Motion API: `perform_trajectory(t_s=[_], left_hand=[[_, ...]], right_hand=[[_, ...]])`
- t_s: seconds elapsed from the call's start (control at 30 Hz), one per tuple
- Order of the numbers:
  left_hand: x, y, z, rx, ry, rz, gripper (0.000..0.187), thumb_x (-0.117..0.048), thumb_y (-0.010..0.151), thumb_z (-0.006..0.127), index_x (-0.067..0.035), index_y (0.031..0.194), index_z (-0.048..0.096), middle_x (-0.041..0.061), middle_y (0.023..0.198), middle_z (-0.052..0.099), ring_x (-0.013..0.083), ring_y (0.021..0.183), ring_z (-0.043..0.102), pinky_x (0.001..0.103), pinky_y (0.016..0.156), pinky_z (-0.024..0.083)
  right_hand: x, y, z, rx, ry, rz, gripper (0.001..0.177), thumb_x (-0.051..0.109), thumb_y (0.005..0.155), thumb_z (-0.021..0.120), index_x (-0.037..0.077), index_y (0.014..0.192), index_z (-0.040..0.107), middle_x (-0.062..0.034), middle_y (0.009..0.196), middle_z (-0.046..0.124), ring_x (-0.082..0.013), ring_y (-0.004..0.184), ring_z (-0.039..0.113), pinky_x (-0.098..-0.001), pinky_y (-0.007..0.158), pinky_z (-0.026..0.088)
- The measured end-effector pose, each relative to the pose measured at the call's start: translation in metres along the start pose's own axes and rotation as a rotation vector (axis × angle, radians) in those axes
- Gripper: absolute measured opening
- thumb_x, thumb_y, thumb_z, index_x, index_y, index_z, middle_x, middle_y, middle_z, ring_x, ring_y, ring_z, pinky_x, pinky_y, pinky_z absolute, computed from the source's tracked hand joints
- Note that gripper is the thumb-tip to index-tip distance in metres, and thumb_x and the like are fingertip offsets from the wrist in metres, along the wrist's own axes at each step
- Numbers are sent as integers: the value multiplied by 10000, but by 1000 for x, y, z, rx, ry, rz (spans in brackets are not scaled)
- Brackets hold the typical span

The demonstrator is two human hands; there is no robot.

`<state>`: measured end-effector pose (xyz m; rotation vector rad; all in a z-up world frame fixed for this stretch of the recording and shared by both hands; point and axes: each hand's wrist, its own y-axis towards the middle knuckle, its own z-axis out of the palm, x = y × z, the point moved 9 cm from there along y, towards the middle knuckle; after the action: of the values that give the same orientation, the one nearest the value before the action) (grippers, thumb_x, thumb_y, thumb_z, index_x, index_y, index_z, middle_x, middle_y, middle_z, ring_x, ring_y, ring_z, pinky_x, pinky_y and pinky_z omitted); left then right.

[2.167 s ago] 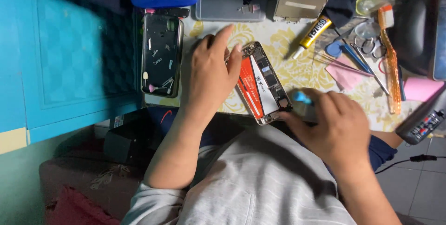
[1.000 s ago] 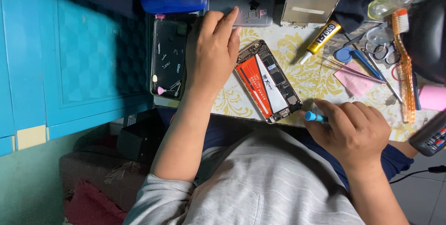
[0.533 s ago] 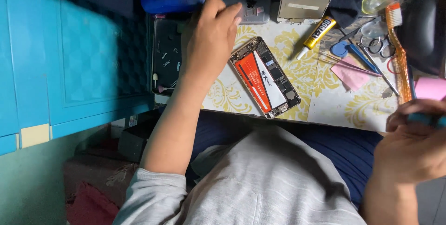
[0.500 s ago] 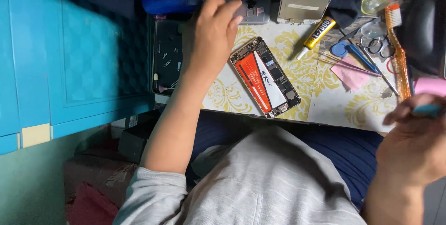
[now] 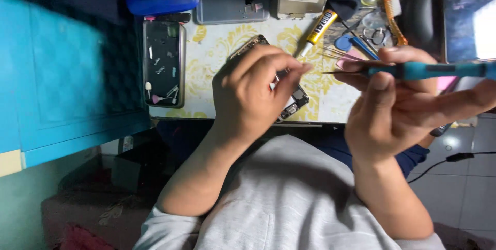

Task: The person uses a blue-handled screwdriver to unscrew and remove components from the internal frame of a disassembled smartphone. They manipulate the battery and circuit board area, occasionally using tweezers to adjust small parts.

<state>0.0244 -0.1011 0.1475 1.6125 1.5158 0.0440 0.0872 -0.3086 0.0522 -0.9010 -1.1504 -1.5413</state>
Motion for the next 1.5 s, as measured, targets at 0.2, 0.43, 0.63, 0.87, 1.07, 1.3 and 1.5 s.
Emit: perform_trajectory(t_s=[0.2,0.43,0.63,0.87,1.07,1.3,1.5], left_hand=[[-18,-3,-2,29,14,23,131,-210,1037,683,-96,978,659,26,928,670,196,760,684,346,662,502],[-21,-4,-2,45,62,40,147,-223,1039,679,-97,966,657,16,941,674,183,771,692,330,660,505],[-21,-2,-3,58,49,37,161,-215,1039,674,-96,931,663,14,916,670,183,760,678,324,664,499],[-20,-2,-1,96,37,51,145,-190,1041,673,-94,932,668,15,934,669,188,785,683,327,677,502],[-21,-4,2,107,90,83,105,-122,1032,693,-97,936,660,13,944,662,183,816,681,322,702,507],[-17,-4,8,120,73,76,98,-163,1033,705,-113,952,682,11,939,649,203,802,672,351,704,512],[-17,-2,11,114,78,97,109,-149,1025,721,-102,942,667,18,936,640,198,802,663,344,724,513]], right_hand=[[44,-8,55,197,-110,-310,194,120,1146,484,-43,1218,408,-155,1165,460,-329,890,691,-447,735,688],[40,-14,45,223,-120,-348,334,-21,1179,453,133,1417,276,-250,1208,439,-422,873,686,-553,778,709],[47,-13,55,261,-165,-297,190,84,1161,468,-11,1270,345,-167,1188,438,-326,892,677,-453,793,693],[32,-10,42,194,-67,-189,316,84,1160,518,81,1357,272,-170,1182,498,-318,849,664,-452,771,677],[18,-8,32,139,8,-100,441,82,1158,558,156,1427,216,-173,1177,546,-311,814,654,-450,753,665],[-1,-5,22,68,102,11,607,79,1157,608,251,1515,149,-178,1171,607,-302,771,641,-447,732,650],[-11,-7,7,9,176,92,743,76,1155,648,329,1585,96,-184,1165,654,-294,737,631,-445,715,638]])
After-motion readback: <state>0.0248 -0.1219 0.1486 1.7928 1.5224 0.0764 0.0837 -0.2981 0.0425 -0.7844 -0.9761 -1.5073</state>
